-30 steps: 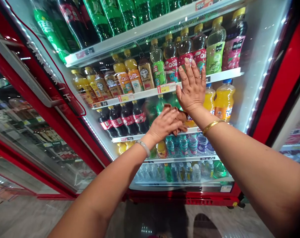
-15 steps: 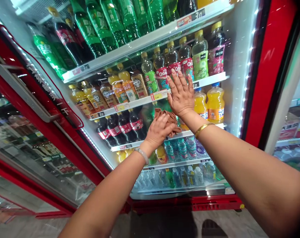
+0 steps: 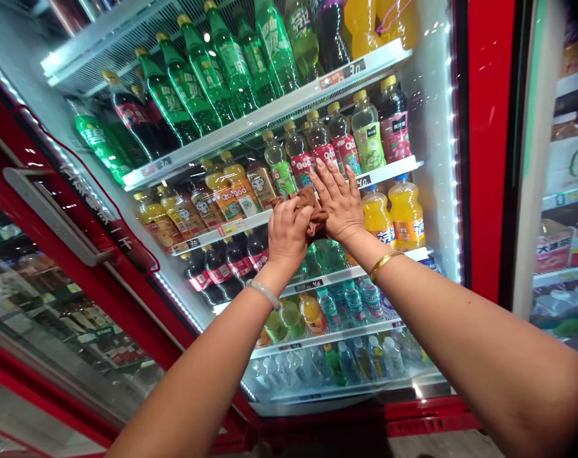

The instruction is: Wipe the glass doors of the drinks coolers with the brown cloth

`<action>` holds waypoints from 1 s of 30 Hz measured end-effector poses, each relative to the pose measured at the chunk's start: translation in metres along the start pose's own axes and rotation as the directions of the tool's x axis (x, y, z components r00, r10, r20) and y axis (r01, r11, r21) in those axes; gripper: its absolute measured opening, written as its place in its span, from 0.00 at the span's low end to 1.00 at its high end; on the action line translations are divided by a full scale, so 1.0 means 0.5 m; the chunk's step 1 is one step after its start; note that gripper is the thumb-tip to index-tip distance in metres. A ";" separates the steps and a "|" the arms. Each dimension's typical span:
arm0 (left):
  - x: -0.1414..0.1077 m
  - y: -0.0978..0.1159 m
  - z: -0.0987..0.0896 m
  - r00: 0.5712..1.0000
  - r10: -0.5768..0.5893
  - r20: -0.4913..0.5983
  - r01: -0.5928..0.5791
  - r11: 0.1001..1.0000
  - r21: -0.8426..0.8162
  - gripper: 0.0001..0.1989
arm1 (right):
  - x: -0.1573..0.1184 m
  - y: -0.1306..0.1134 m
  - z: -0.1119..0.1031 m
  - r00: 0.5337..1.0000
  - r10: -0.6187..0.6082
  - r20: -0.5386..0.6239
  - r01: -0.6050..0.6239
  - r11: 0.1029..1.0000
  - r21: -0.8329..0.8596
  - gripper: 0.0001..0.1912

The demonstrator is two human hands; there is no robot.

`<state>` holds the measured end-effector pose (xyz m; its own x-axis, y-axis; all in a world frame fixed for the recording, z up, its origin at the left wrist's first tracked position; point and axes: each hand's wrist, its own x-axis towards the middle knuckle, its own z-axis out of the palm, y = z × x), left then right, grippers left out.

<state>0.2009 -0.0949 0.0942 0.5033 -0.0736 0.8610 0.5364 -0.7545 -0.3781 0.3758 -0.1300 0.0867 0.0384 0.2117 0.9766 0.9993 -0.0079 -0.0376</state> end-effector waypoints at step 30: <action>-0.170 -0.096 -0.062 0.982 -0.184 0.031 0.184 0.983 0.016 0.17 | -0.108 -0.169 0.062 0.992 0.087 0.095 -0.095 0.992 0.077 0.35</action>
<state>0.1113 -0.0727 0.0498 0.4168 0.0867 0.9049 0.6303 -0.7449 -0.2189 0.2890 -0.1107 0.0306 0.1254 0.3023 0.9449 0.9881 0.0475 -0.1463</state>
